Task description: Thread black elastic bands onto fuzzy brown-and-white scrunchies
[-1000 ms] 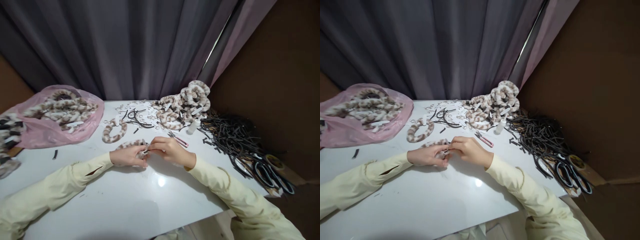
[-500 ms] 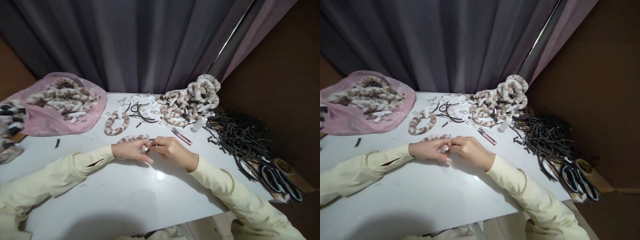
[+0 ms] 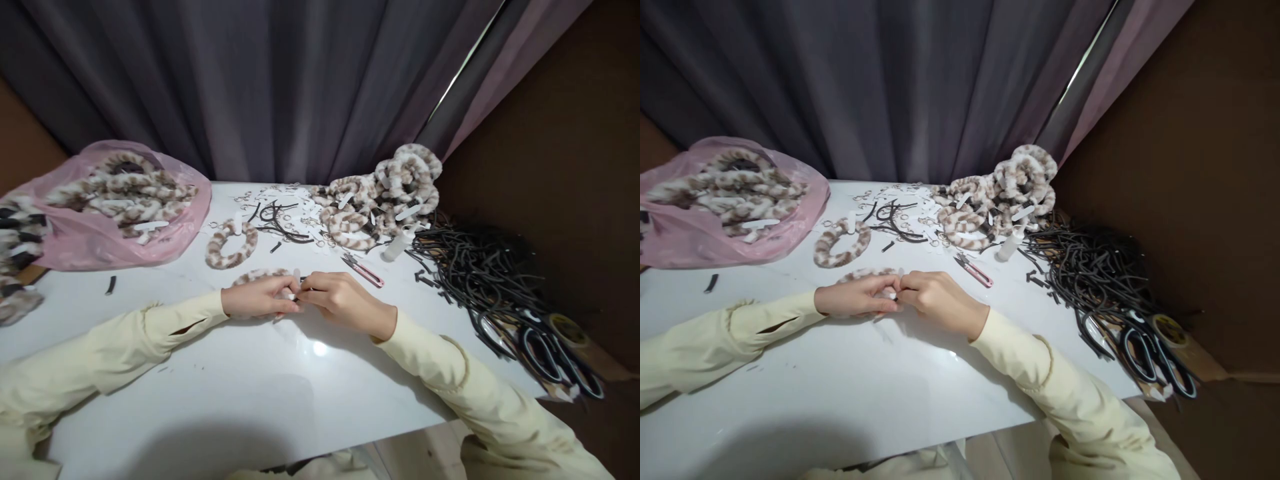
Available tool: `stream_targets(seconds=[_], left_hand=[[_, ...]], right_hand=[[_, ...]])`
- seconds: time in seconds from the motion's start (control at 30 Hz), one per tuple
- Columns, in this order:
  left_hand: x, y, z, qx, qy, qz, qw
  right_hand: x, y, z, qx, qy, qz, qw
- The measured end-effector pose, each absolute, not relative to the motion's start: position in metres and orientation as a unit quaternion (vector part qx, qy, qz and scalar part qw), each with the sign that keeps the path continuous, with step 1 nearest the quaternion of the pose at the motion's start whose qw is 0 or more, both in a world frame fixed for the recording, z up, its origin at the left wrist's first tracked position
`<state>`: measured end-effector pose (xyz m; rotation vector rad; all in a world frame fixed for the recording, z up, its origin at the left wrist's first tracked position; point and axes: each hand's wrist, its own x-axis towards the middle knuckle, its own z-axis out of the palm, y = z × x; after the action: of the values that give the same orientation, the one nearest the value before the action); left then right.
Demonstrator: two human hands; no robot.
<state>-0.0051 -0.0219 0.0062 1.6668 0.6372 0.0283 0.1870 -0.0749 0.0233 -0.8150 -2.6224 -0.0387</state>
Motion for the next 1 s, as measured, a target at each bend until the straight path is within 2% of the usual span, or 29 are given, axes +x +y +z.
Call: stream_targets(seconds=[0.33, 0.6, 1.0], left_hand=[[-0.0061, -0.0246, 0.0035, 0.693, 0.28, 0.051, 0.662], [-0.0088, -0.0282, 0.0029, 0.78, 0.24, 0.115, 0.567], [-0.007, -0.0294, 0.0014, 0.748, 0.283, 0.134, 0.586]], right_hand=[[0.1883, -0.0743, 0.0203, -0.308, -0.932, -0.02, 0.19], [0.1905, -0.0744, 0.0249, -0.308, -0.931, 0.0, 0.195], [0.1889, -0.0761, 0.0237, -0.295, -0.931, -0.022, 0.216]])
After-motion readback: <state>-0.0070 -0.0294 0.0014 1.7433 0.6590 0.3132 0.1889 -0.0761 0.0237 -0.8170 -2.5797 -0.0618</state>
